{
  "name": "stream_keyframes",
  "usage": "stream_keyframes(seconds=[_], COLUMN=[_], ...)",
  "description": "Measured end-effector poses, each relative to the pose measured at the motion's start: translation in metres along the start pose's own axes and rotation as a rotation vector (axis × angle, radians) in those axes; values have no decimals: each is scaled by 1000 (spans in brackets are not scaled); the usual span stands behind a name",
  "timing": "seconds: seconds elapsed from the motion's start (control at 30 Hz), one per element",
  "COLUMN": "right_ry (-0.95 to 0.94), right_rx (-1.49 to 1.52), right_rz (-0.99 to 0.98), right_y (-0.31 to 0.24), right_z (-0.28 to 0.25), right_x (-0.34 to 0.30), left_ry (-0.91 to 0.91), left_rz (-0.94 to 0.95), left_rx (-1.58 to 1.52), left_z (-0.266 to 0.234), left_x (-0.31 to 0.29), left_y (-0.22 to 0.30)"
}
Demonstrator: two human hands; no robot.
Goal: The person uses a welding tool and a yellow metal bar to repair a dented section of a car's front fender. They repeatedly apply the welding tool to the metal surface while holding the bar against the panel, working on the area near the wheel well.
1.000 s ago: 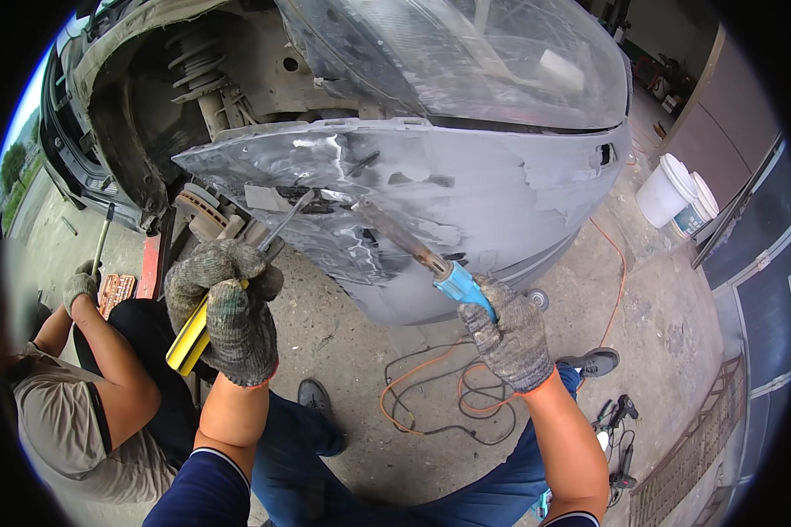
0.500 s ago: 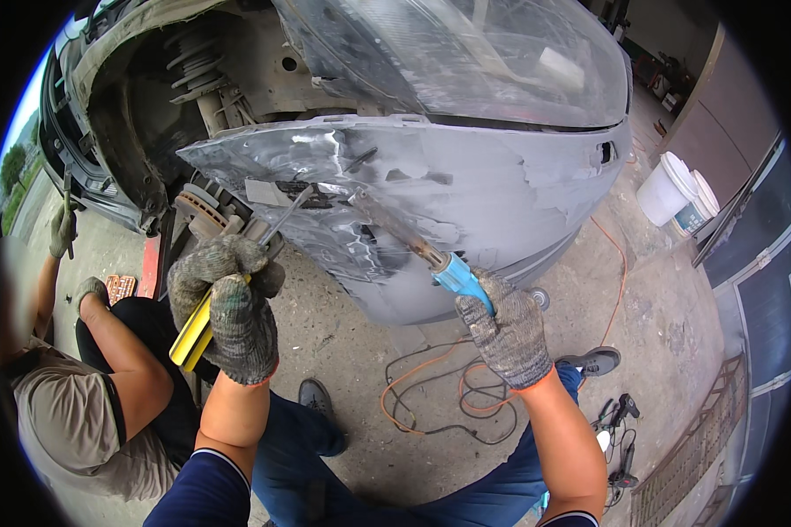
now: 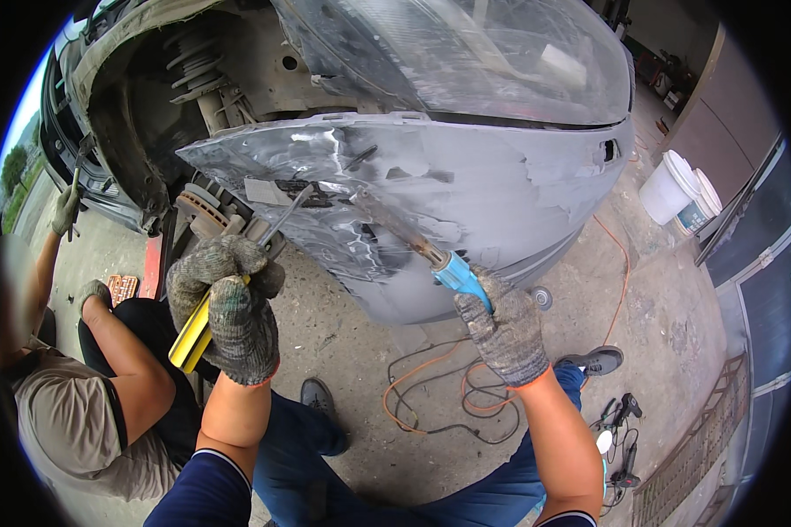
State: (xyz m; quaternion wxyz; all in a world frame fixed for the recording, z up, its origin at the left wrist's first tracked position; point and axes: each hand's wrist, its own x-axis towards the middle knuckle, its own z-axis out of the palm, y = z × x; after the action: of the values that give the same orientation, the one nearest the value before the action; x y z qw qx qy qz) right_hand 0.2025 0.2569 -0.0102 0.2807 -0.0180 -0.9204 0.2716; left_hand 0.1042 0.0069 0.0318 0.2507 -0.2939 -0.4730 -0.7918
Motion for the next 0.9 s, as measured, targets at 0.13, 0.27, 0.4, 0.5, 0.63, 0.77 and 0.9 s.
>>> stream_keyframes(seconds=[0.13,0.27,0.4,0.5,0.63,0.77,0.9], right_ry=[0,-58,-71,-47,-16,29,-26], right_rx=[-12,32,13,-3,-22,-27,21], right_rz=[-12,64,51,46,6,-2,52], right_y=[3,0,1,1,0,4,2], right_z=[2,1,3,6,9,10,6], right_x=[-1,-1,-3,-5,-5,-10,-8], left_ry=[-28,4,-2,7,-2,-10,-17], left_rz=[6,4,-11,-31,-10,-32,-32], left_rx=[18,2,-4,-14,-10,-19,-40], left_z=[-2,3,4,4,1,3,4], left_x=[0,0,0,0,0,-1,-2], left_y=[0,1,2,2,0,2,1])
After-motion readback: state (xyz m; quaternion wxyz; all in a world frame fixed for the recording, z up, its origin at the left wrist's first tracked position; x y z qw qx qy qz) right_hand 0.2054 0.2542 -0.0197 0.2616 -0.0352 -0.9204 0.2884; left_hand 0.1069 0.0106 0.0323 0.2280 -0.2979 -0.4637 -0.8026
